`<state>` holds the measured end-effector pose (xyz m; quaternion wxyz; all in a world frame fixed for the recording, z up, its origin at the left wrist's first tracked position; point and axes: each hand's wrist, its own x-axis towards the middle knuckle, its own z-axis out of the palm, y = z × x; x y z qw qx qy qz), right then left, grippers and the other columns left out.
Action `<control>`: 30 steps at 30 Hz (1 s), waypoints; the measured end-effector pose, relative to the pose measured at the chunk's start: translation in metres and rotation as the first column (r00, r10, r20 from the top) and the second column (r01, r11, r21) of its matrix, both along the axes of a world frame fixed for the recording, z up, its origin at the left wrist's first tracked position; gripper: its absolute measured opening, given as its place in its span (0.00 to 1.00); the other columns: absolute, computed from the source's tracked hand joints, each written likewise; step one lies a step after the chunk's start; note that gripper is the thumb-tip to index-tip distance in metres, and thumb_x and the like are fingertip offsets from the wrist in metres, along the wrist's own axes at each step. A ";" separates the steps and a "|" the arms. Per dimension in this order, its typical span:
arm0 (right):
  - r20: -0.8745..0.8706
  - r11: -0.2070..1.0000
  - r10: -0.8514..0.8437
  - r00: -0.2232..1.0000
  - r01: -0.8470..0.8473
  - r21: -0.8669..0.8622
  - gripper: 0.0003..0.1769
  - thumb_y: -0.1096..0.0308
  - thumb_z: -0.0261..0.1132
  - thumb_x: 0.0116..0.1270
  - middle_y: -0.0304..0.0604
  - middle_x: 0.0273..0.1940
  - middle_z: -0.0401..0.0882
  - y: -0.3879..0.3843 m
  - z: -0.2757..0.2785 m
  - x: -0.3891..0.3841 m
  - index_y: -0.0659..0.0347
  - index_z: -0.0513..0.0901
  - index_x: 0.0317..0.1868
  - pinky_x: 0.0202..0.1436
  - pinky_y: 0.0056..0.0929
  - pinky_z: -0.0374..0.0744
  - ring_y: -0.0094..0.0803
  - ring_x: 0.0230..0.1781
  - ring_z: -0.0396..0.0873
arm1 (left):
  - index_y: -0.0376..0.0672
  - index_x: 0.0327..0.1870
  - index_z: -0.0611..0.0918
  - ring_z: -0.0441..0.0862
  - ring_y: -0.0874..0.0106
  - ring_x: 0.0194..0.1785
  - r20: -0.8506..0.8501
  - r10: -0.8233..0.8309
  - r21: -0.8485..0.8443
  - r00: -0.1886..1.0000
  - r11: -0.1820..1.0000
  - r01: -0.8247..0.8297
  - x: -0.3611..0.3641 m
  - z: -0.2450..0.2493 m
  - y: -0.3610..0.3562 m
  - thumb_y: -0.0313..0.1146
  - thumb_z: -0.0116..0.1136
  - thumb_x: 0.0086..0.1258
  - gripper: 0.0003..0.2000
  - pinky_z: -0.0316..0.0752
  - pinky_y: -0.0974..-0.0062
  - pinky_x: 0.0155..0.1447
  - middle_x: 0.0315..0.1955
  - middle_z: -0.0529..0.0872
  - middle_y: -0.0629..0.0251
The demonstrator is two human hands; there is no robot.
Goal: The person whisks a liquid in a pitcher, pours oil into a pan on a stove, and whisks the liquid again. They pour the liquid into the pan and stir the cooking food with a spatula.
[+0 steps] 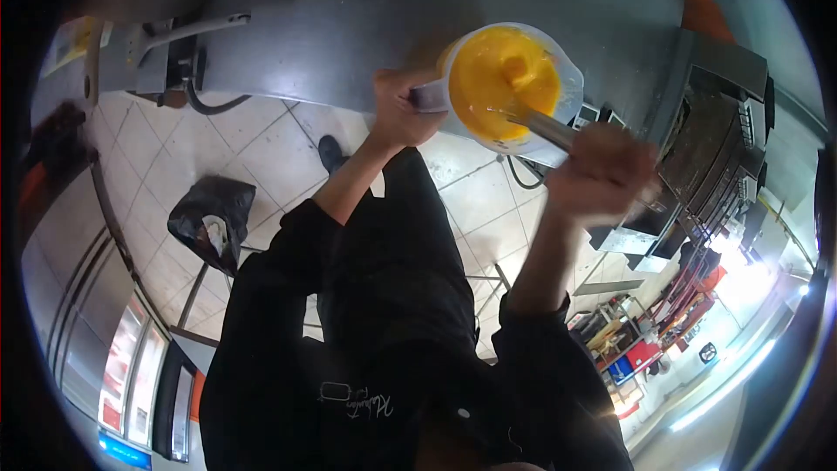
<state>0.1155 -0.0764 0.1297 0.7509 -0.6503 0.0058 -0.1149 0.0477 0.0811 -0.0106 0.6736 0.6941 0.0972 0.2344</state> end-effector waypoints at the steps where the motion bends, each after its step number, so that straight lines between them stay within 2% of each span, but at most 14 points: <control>1: 0.070 0.994 0.006 0.998 -0.013 0.113 0.24 0.54 0.45 0.71 0.34 0.12 0.57 -0.003 0.010 -0.003 0.50 0.62 0.15 0.15 0.21 0.57 0.19 0.10 0.56 | 0.35 0.26 0.79 0.69 0.82 0.18 0.037 0.029 -0.033 0.999 0.999 -0.028 -0.001 -0.005 -0.006 0.24 0.65 0.41 0.10 0.62 0.79 0.24 0.14 0.73 0.65; 2: 0.150 0.971 0.007 0.989 -0.043 0.236 0.25 0.53 0.44 0.71 0.35 0.12 0.59 -0.001 0.014 0.001 0.50 0.62 0.15 0.15 0.22 0.57 0.19 0.10 0.57 | 0.37 0.19 0.75 0.63 0.83 0.18 0.086 0.064 -0.054 0.994 0.997 -0.059 0.003 -0.007 -0.002 0.26 0.67 0.41 0.10 0.57 0.78 0.23 0.12 0.67 0.67; 3: 0.387 0.886 -0.436 0.812 0.463 0.026 0.26 0.52 0.45 0.71 0.36 0.11 0.60 0.014 -0.054 0.013 0.50 0.62 0.14 0.14 0.22 0.57 0.20 0.10 0.56 | 0.38 0.19 0.74 0.62 0.82 0.18 0.074 0.040 0.052 0.996 0.998 -0.044 0.003 -0.004 0.002 0.25 0.67 0.43 0.10 0.57 0.78 0.23 0.12 0.67 0.67; 4: 0.096 0.992 -0.062 0.993 0.072 -0.106 0.25 0.56 0.46 0.72 0.33 0.10 0.53 0.017 -0.032 -0.007 0.51 0.58 0.14 0.15 0.22 0.57 0.19 0.09 0.52 | 0.38 0.19 0.74 0.62 0.82 0.18 0.072 0.038 0.043 0.997 0.998 -0.041 -0.002 0.001 0.000 0.25 0.67 0.43 0.10 0.57 0.78 0.23 0.12 0.67 0.67; 8: 0.126 0.913 0.118 0.985 -0.158 0.375 0.24 0.62 0.47 0.72 0.34 0.10 0.60 -0.004 0.022 0.000 0.52 0.62 0.14 0.16 0.24 0.62 0.22 0.10 0.59 | 0.36 0.24 0.80 0.69 0.84 0.20 0.040 0.014 -0.008 0.999 1.000 -0.013 0.000 -0.003 -0.002 0.24 0.67 0.46 0.07 0.64 0.81 0.25 0.15 0.74 0.68; 10: 0.253 0.885 -0.246 0.936 0.323 -0.335 0.25 0.59 0.47 0.71 0.32 0.12 0.59 0.006 -0.055 0.000 0.50 0.61 0.12 0.19 0.23 0.64 0.22 0.13 0.61 | 0.35 0.26 0.82 0.71 0.84 0.21 0.057 0.037 -0.041 0.998 0.999 -0.035 -0.004 -0.006 -0.003 0.24 0.67 0.46 0.07 0.66 0.82 0.27 0.16 0.77 0.68; 12: -0.049 0.927 -0.372 0.927 0.368 -0.072 0.24 0.60 0.49 0.69 0.32 0.11 0.54 0.009 -0.029 0.004 0.51 0.60 0.12 0.17 0.24 0.61 0.21 0.12 0.59 | 0.34 0.30 0.84 0.74 0.85 0.22 0.064 0.064 -0.047 0.996 0.997 -0.061 0.001 -0.004 -0.003 0.23 0.66 0.47 0.08 0.68 0.83 0.28 0.17 0.80 0.69; 15: 0.103 0.940 -0.072 0.992 0.033 0.340 0.24 0.63 0.50 0.68 0.33 0.09 0.49 0.006 0.016 0.004 0.51 0.58 0.12 0.13 0.23 0.53 0.19 0.08 0.51 | 0.33 0.31 0.84 0.74 0.85 0.23 0.065 0.041 0.003 0.997 0.999 -0.042 -0.005 -0.006 -0.002 0.22 0.67 0.47 0.09 0.68 0.82 0.28 0.18 0.80 0.69; 18: 0.009 0.994 -0.100 0.995 0.100 -0.043 0.25 0.58 0.49 0.66 0.32 0.09 0.49 0.030 -0.012 0.005 0.48 0.54 0.10 0.17 0.23 0.50 0.20 0.10 0.48 | 0.33 0.31 0.84 0.73 0.86 0.24 0.007 0.024 -0.058 1.000 0.998 -0.023 -0.007 0.001 -0.003 0.22 0.67 0.47 0.08 0.68 0.82 0.28 0.18 0.80 0.69; 20: 0.070 0.998 0.069 0.995 -0.069 0.003 0.25 0.57 0.49 0.68 0.33 0.09 0.53 0.002 0.020 0.009 0.50 0.58 0.12 0.16 0.24 0.52 0.21 0.10 0.50 | 0.33 0.30 0.84 0.72 0.86 0.23 0.035 0.054 -0.050 0.998 0.997 -0.053 -0.005 -0.005 -0.008 0.21 0.66 0.47 0.08 0.67 0.82 0.27 0.16 0.79 0.69; 22: 0.308 0.985 -0.166 0.937 0.173 0.005 0.25 0.56 0.49 0.68 0.33 0.10 0.52 0.009 -0.019 0.012 0.50 0.58 0.12 0.16 0.24 0.51 0.20 0.10 0.49 | 0.34 0.28 0.84 0.71 0.85 0.20 0.053 0.142 -0.046 0.988 0.989 -0.140 -0.005 -0.007 -0.008 0.23 0.67 0.45 0.08 0.65 0.81 0.25 0.14 0.77 0.68; 24: 0.059 0.982 0.130 0.990 -0.137 0.128 0.22 0.58 0.43 0.72 0.35 0.09 0.57 0.015 -0.024 0.011 0.52 0.62 0.17 0.12 0.21 0.62 0.22 0.07 0.56 | 0.35 0.25 0.82 0.70 0.83 0.19 0.028 0.162 -0.013 0.986 0.987 -0.161 -0.011 0.000 -0.013 0.24 0.68 0.44 0.07 0.64 0.80 0.25 0.14 0.75 0.67; 28: 0.266 0.979 0.048 0.963 -0.098 0.180 0.21 0.63 0.48 0.70 0.34 0.09 0.55 -0.005 -0.005 0.019 0.52 0.60 0.16 0.11 0.24 0.54 0.21 0.07 0.53 | 0.37 0.17 0.74 0.64 0.80 0.16 0.057 0.210 0.020 0.976 0.977 -0.212 -0.006 0.003 -0.010 0.27 0.68 0.43 0.11 0.59 0.78 0.23 0.12 0.67 0.65; 30: 0.027 0.983 0.147 0.989 -0.149 0.110 0.22 0.59 0.45 0.71 0.33 0.09 0.52 0.015 -0.028 0.016 0.50 0.58 0.15 0.12 0.23 0.54 0.21 0.08 0.52 | 0.38 0.16 0.72 0.63 0.80 0.16 0.007 0.209 0.030 0.978 0.977 -0.209 -0.014 0.008 -0.014 0.26 0.68 0.43 0.12 0.58 0.78 0.23 0.12 0.65 0.65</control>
